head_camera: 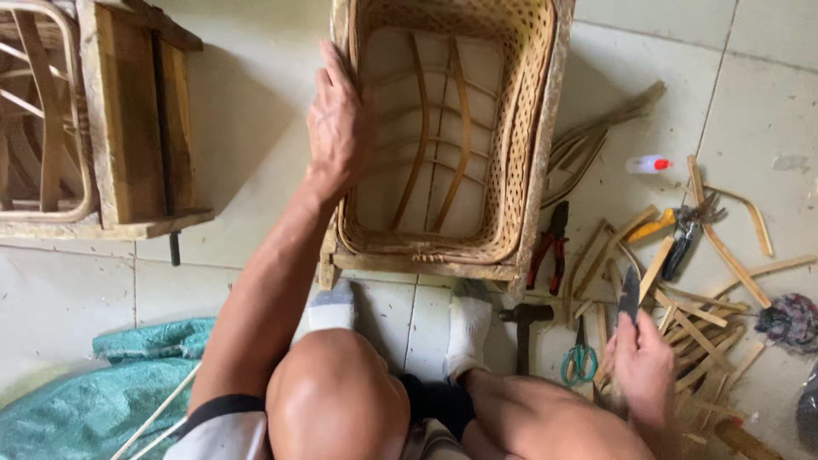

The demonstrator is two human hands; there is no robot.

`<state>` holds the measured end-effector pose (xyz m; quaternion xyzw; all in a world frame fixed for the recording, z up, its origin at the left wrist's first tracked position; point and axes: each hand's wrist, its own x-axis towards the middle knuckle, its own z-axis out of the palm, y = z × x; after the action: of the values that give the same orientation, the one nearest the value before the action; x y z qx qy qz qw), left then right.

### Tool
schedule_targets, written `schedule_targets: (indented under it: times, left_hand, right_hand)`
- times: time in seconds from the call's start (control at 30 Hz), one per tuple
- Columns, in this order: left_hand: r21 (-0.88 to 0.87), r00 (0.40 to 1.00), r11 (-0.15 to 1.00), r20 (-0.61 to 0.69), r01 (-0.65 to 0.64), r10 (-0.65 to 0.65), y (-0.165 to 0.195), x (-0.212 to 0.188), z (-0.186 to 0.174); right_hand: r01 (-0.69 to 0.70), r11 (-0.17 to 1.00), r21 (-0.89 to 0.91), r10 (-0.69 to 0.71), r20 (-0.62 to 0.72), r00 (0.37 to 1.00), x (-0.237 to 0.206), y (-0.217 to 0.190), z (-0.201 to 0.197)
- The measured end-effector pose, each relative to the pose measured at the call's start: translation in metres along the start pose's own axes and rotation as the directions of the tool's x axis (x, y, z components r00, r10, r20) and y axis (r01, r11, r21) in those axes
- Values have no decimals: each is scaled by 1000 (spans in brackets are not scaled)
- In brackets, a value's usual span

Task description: The person applies glue to the edges of a rectangular woven basket frame and uses a hammer to secure the bamboo strips. They then use a knife to trim excess material from the basket's edge.

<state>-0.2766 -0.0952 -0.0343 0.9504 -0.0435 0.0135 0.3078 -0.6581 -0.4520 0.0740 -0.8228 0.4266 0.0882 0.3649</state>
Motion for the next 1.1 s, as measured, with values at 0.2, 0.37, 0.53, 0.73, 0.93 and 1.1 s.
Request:
schedule_targets:
  times: [0.2, 0.37, 0.53, 0.73, 0.93, 1.1]
  left_hand:
    - [311, 998, 949, -57, 47, -31, 11, 24, 13]
    - [287, 996, 958, -88, 26, -1, 10, 36, 10]
    - [114, 996, 990, -7, 86, -86, 3, 28, -3]
    - [56, 997, 998, -75, 41, -36, 6, 22, -6]
    - [-43, 988, 994, -126, -97, 91, -20, 8, 11]
    - [-205, 995, 978, 71, -47, 63, -62, -2, 25]
  right_hand:
    - [-123, 992, -22, 123, -19, 992, -27, 23, 18]
    - [-24, 999, -21, 25, 24, 999, -14, 14, 21]
    - [-29, 999, 41, 30, -40, 999, -15, 24, 15]
    - [-46, 996, 78, 54, -105, 993, -33, 52, 21]
    - [-27, 998, -51, 24, -72, 997, -37, 94, 28]
    - [-11, 822, -570, -52, -95, 994, -38, 124, 43]
